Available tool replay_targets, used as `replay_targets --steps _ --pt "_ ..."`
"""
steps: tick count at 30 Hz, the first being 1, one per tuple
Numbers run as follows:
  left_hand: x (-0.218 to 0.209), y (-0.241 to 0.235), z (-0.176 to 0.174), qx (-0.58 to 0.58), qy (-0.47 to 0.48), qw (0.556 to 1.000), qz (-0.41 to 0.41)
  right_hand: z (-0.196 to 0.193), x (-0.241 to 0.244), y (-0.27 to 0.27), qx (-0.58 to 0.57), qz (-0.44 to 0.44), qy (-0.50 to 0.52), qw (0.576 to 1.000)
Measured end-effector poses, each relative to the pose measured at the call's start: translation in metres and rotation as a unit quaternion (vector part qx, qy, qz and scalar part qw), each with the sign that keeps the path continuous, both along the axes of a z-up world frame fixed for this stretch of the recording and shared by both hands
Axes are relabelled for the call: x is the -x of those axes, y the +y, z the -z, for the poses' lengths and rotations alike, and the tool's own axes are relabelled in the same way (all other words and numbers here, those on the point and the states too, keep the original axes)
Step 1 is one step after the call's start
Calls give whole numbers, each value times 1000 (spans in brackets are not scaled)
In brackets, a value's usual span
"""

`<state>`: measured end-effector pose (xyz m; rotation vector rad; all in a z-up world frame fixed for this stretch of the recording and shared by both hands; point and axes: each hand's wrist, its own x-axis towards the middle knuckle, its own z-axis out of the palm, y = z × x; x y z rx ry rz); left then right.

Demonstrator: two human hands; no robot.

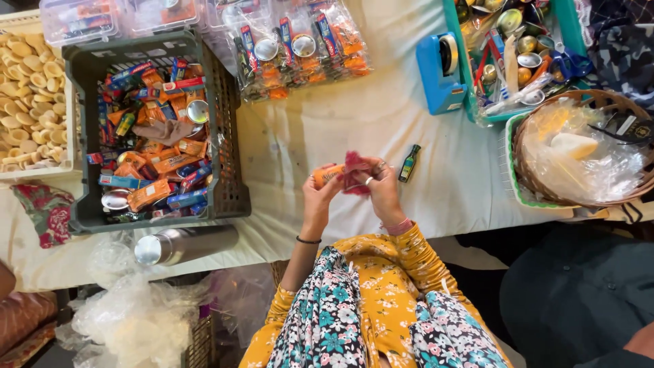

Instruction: The person sits at a table and wipes small packaged items with a cloth. They then pick up a plastic bag and place the items inside it.

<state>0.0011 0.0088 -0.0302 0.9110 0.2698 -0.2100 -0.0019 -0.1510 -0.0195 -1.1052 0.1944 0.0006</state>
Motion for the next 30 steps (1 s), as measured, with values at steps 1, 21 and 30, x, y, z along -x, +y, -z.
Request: replay_targets --steps 1,21,30 --pt "2 0 2 -2 0 1000 1 -1 -1 -1 -2 1 0 1000" --pt "0 12 1 -21 -19 998 -63 65 11 -51 64 -4 -2 998" --pt "17 -9 198 -159 5 963 220 78 86 -141 -32 277 84 957"
